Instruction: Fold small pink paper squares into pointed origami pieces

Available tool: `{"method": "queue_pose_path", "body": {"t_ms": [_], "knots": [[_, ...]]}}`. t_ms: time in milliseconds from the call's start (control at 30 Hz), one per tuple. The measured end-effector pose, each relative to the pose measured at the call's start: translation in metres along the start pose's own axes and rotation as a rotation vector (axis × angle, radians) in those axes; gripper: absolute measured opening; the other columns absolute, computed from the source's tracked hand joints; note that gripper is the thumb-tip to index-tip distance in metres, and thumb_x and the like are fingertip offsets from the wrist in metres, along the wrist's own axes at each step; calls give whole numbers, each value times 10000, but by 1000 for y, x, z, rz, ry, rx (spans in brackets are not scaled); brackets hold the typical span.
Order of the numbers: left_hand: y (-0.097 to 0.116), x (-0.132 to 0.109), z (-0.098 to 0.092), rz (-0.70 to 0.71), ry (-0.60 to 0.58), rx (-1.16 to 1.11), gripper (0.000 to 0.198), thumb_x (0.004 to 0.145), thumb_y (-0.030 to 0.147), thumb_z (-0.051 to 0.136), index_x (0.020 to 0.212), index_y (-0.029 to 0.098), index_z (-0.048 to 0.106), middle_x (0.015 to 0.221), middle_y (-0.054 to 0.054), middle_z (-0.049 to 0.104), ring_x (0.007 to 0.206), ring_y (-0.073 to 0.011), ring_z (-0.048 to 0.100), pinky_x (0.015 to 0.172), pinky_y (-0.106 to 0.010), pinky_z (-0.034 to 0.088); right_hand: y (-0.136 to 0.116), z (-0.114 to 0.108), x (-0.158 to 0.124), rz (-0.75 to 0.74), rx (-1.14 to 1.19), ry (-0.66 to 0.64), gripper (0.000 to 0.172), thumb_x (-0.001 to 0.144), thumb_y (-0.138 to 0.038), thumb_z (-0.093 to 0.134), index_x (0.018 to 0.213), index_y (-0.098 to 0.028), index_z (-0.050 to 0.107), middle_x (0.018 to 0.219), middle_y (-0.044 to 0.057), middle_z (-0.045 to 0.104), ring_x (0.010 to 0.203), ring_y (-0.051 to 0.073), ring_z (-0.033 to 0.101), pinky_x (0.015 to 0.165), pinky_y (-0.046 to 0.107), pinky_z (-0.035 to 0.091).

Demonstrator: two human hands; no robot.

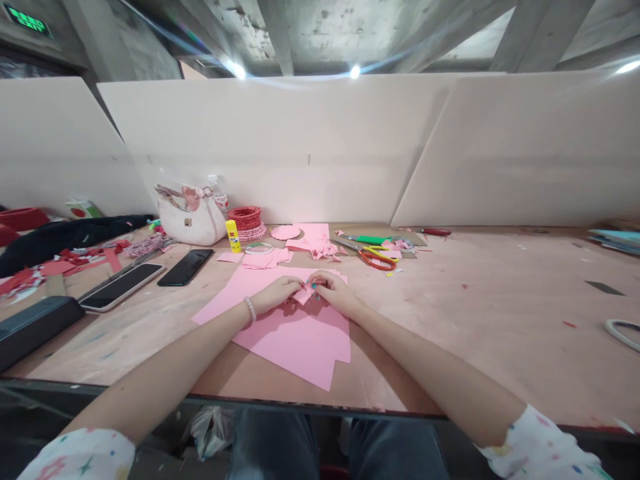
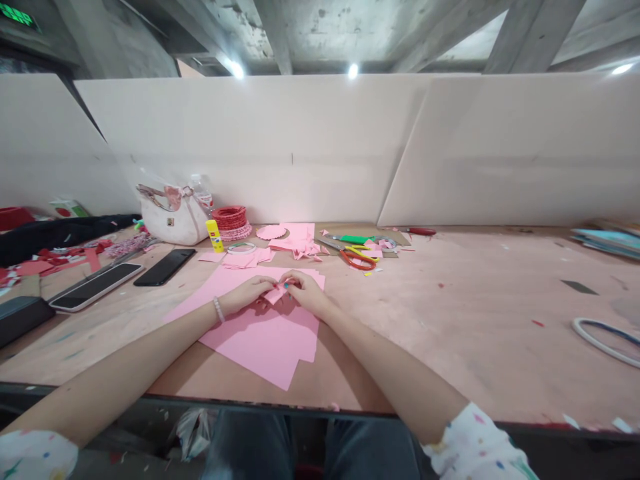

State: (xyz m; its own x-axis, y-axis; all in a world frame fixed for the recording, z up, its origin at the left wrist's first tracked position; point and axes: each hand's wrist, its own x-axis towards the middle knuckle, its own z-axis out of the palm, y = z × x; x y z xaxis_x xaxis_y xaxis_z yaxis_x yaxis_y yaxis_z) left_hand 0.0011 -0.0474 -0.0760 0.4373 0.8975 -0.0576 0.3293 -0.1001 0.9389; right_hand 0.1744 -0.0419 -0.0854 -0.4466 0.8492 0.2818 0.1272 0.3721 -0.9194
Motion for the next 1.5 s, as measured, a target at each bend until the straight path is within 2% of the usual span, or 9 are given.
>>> {"method": "queue_pose_path", "body": {"t_ms": [100, 200, 433, 567, 667, 800, 1000, 1267, 1500], "knots": [[1, 0, -1, 11, 25, -23, 217, 741, 289, 407, 670, 126, 532, 495, 35, 427, 394, -56, 401, 384, -169, 284, 0, -1, 0, -36, -10, 4, 171, 668, -120, 422, 773, -165, 550, 707, -6, 523, 565, 89, 475, 484, 197, 367], [4, -1, 0, 21, 18, -39, 284, 756, 351, 424, 565, 143, 448, 436, 55, 340, 375, -57, 371, 382, -177, 266, 0, -1, 1, -68, -32, 3, 184, 661, -100, 417, 757, -163, 561, 748, 0, 539, 617, 96, 490, 572, 225, 397], [1, -2, 0, 38, -34, -1, 285, 777, 376, 444, 666, 125, 520, 448, 28, 459, 380, -67, 432, 397, -183, 297, 1, -1, 1, -75, -9, -17, 192, 659, -80, 406, 742, -167, 556, 760, 1, 539, 641, 102, 501, 627, 242, 411], [-4, 1, 0, 2, -50, -4, 305, 784, 413, 438, 713, 127, 519, 442, 32, 481, 336, -73, 439, 366, -186, 308, -6, -1, -2, -85, 28, -34, 91, 718, -172, 467, 773, -166, 540, 773, 4, 532, 643, 104, 507, 619, 242, 413], [-6, 2, 1, -7, -53, 4, 307, 783, 423, 444, 717, 129, 506, 429, 36, 493, 315, -71, 437, 359, -182, 306, -7, 0, -2, -70, -31, 4, 117, 735, -248, 502, 818, -171, 530, 763, -3, 531, 608, 96, 487, 572, 226, 396], [-6, 2, 1, 9, -74, -18, 321, 787, 432, 446, 663, 137, 473, 432, 26, 517, 316, -73, 456, 362, -183, 296, 0, -2, 0, -25, -73, -1, 103, 729, -224, 491, 807, -167, 527, 736, -14, 522, 544, 80, 458, 525, 216, 373], [0, -1, -4, 25, -136, -54, 354, 805, 428, 432, 624, 126, 474, 432, -5, 543, 342, -79, 495, 380, -185, 275, 2, -3, 1, -9, -57, -32, 118, 752, -236, 474, 806, -158, 543, 663, -19, 502, 579, 96, 468, 534, 219, 366], [6, -5, -7, 15, -207, 37, 384, 769, 480, 469, 695, 108, 523, 591, -65, 645, 369, -81, 511, 417, -198, 358, 5, -1, 2, -20, -6, -76, 136, 755, -274, 507, 804, -155, 552, 635, -30, 482, 554, 85, 438, 519, 209, 341], [1, -4, -6, 35, -177, 89, 408, 754, 516, 462, 673, 119, 509, 617, -66, 650, 377, -83, 514, 435, -200, 377, 4, -1, 1, 11, 53, -98, 143, 770, -289, 497, 818, -159, 532, 580, -43, 464, 515, 84, 453, 493, 206, 348]]}}
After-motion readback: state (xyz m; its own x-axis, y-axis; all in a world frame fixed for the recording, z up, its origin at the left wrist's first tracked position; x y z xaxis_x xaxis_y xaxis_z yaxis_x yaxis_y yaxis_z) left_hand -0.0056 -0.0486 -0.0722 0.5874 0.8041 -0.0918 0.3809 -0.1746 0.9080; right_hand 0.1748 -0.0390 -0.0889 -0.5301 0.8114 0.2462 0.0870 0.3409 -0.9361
